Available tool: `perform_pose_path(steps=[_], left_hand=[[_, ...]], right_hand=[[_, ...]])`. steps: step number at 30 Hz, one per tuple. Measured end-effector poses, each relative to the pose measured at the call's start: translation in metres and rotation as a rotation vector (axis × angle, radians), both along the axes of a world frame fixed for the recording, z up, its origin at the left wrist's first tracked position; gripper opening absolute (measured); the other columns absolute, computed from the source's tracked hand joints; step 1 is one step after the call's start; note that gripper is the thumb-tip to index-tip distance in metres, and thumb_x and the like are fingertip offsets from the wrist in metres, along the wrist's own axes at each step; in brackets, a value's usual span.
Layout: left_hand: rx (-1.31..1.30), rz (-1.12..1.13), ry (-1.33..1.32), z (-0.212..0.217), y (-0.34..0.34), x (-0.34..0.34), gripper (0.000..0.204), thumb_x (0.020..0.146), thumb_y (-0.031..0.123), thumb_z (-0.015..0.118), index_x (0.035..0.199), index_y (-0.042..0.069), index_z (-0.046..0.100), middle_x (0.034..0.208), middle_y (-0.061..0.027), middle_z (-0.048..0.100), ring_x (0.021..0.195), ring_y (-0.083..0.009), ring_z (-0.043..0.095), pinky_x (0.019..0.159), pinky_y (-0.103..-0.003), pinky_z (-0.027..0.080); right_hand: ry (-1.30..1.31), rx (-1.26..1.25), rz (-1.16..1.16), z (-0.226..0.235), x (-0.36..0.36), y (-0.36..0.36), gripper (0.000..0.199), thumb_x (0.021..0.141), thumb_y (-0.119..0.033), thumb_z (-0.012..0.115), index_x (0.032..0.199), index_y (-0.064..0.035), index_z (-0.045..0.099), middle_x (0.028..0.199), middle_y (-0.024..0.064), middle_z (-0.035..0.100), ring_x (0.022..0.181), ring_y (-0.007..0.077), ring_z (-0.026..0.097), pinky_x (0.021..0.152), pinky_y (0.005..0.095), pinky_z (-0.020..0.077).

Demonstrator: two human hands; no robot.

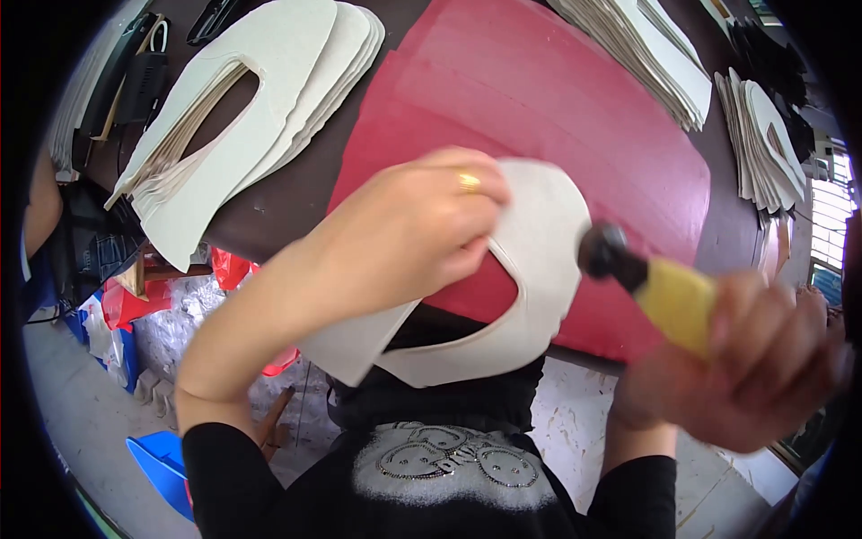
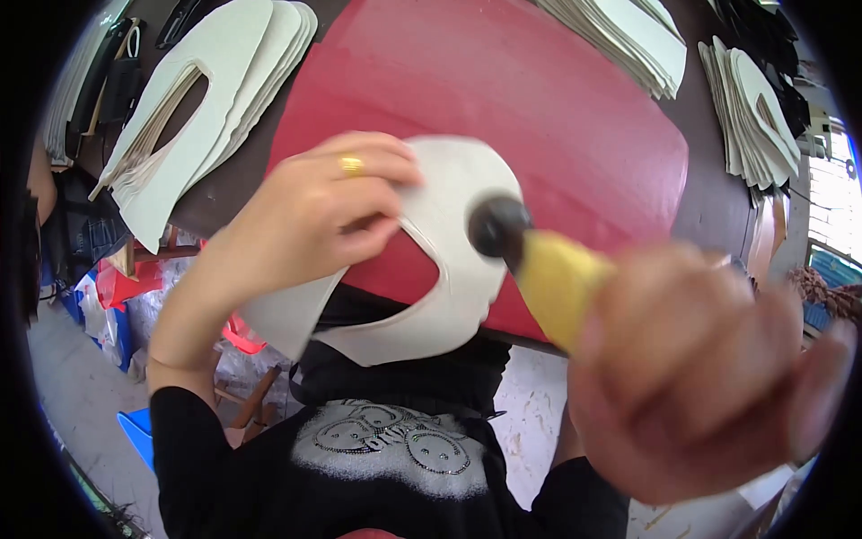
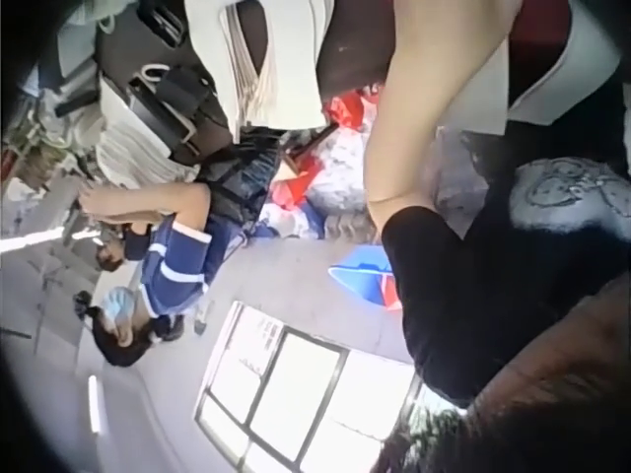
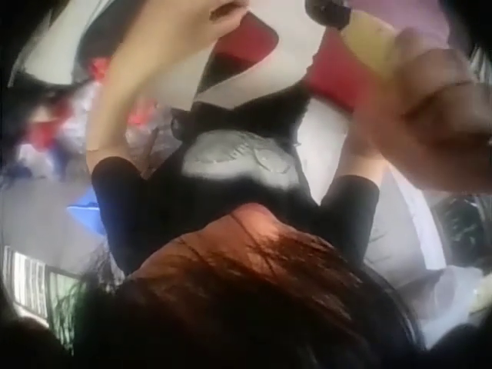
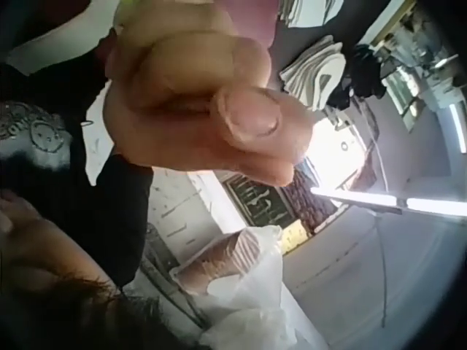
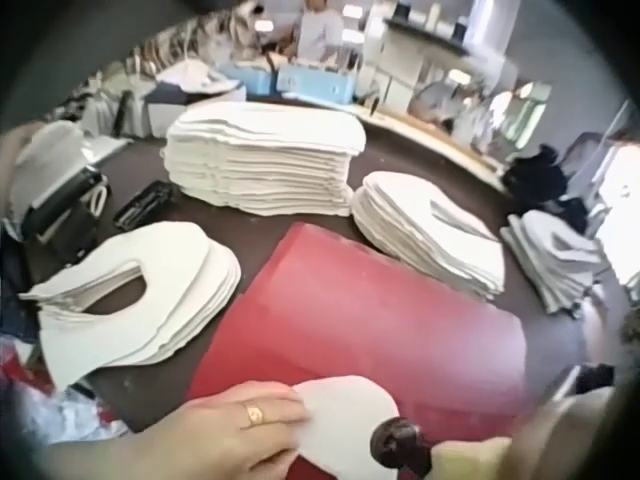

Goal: Applying glue to white shoe upper components using a handheld brush at a factory workstation.

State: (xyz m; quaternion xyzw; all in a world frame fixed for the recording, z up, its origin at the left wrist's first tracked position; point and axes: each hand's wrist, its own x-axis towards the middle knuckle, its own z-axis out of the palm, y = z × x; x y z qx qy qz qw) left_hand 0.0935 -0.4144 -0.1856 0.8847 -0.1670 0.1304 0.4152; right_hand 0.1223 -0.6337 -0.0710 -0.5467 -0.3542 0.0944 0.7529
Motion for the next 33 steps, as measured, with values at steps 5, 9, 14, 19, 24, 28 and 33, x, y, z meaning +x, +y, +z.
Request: perform_pose_path(steps=[5,9,14,19,24,28,33], left_hand=[[0.123,-0.447,-0.04,0.009,-0.021,0.032,0.009,0.07,-0.003,0.068,0.072,0.003,0.061,0.099,-0.0038,0.067,0.1,-0.0229,0.062,0.081,-0.032,0.051],[0.241,-0.352,-0.112,0.009,-0.03,0.023,0.009,0.071,-0.002,0.068,0.072,0.003,0.061,0.097,-0.0039,0.067,0.099,-0.0224,0.062,0.08,-0.031,0.052],[0.235,-0.102,-0.081,0.01,-0.041,0.004,0.007,0.071,-0.001,0.067,0.073,0.003,0.062,0.097,-0.0039,0.067,0.098,-0.0215,0.061,0.077,-0.03,0.051],[0.126,-0.088,-0.022,0.009,-0.043,0.005,0.003,0.074,0.002,0.064,0.075,0.004,0.063,0.097,-0.004,0.065,0.095,-0.0213,0.058,0.075,-0.031,0.051],[0.127,-0.038,-0.012,0.008,-0.042,-0.001,0.005,0.073,0.001,0.066,0.076,0.003,0.063,0.099,-0.0046,0.066,0.097,-0.0221,0.059,0.076,-0.031,0.051],[0.117,0.018,-0.03,0.007,-0.041,-0.007,0.01,0.07,-0.003,0.069,0.076,0.003,0.063,0.101,-0.0047,0.067,0.1,-0.0232,0.061,0.08,-0.031,0.051],[0.068,0.048,-0.045,0.009,-0.045,-0.01,0.006,0.072,-0.001,0.065,0.076,0.002,0.061,0.103,-0.0073,0.064,0.097,-0.025,0.061,0.078,-0.032,0.052]], right_hand=[[0.015,0.156,-0.232,-0.014,-0.032,-0.02,0.035,0.105,-0.025,0.026,0.076,-0.0185,0.045,0.055,-0.0052,0.036,0.05,0.0087,0.042,0.072,0.0318,0.0475],[0.022,-0.136,-0.271,-0.055,-0.012,-0.001,0.027,0.107,-0.035,0.028,0.097,-0.0158,0.044,0.05,-0.0055,0.031,0.034,0.0086,0.032,0.046,0.0261,0.0419],[0.042,-0.25,-0.204,-0.055,0.013,0.017,0.029,0.108,-0.036,0.027,0.097,-0.0155,0.045,0.05,-0.0054,0.031,0.035,0.0082,0.033,0.047,0.0253,0.0407],[0.066,-0.237,-0.222,-0.058,0.027,0.015,0.027,0.107,-0.035,0.029,0.1,-0.0146,0.046,0.051,-0.0049,0.032,0.037,0.0084,0.034,0.047,0.0252,0.0399],[0.076,-0.238,-0.247,-0.046,-0.007,0.013,0.026,0.107,-0.034,0.031,0.103,-0.0136,0.047,0.051,-0.0043,0.033,0.038,0.0087,0.035,0.046,0.025,0.039],[0.088,-0.239,-0.266,-0.05,0.016,0.008,0.025,0.107,-0.033,0.033,0.105,-0.0129,0.047,0.052,-0.0039,0.035,0.04,0.0089,0.036,0.045,0.0249,0.0383],[0.107,-0.233,-0.292,-0.041,-0.004,0.0,0.025,0.106,-0.032,0.035,0.108,-0.012,0.048,0.053,-0.0033,0.036,0.041,0.0091,0.037,0.045,0.0247,0.0375]])
